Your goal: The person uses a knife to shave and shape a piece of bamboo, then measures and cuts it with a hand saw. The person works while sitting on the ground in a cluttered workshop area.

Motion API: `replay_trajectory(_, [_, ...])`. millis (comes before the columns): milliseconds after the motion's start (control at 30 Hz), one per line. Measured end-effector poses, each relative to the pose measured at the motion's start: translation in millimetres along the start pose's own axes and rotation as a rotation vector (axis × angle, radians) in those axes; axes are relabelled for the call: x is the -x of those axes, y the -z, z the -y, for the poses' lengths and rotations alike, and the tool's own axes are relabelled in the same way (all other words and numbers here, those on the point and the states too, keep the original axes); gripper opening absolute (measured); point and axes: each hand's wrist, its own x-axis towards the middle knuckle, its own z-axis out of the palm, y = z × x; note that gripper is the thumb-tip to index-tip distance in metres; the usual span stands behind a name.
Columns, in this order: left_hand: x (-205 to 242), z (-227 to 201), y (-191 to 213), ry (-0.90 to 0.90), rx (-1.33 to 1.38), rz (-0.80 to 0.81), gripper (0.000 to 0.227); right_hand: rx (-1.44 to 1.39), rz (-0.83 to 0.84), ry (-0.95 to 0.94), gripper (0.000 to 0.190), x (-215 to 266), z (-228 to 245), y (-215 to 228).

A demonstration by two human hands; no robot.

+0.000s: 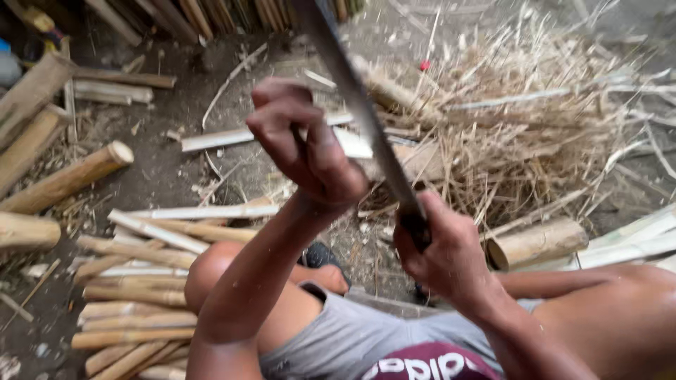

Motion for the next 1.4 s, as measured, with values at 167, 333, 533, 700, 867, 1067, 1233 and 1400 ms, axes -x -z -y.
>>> replay_trajectory(167, [-7, 1, -1, 0.032, 0.058, -0.035, 0.016, 0.2, 0.376, -0.482, 0.021, -21, -21, -23])
replay_trajectory(333, [-8, 1, 4, 0.068, 0.033, -0.036, 0.015, 0.13, 0.342, -0.382, 0.017, -5, -30, -17])
replay_trajectory(533, [-5, 6, 8, 0.106, 0.034, -0.055, 0.014, 0.218, 0.359, -0.434, 0.014, -15, -40, -37])
replay_trajectory(700, [-17, 7, 5, 0.133, 0.036, -0.115, 0.013, 0.092, 0.368, -0.451, 0.019, -16, -45, -34])
replay_trajectory(867, [-4, 14, 7, 0.045, 0.0, -0.087, 0.013, 0.162, 0.222, -0.146, 0.017, 16, -64, -43])
replay_trajectory(1067, [-21, 13, -4, 0.024, 0.028, -0.083, 0.01, 0.452, 0.269, -0.229, 0.047, -22, -140, -74])
replay_trajectory(1233, [-8, 15, 0, 0.083, 0.021, -0.11, 0.01, 0.097, 0.278, -0.356, 0.018, 35, -117, -61])
replay_trajectory(1400, [-16, 24, 11, 0.102, 0.036, -0.095, 0.01, 0.181, 0.238, -0.33, 0.019, 23, -141, -95])
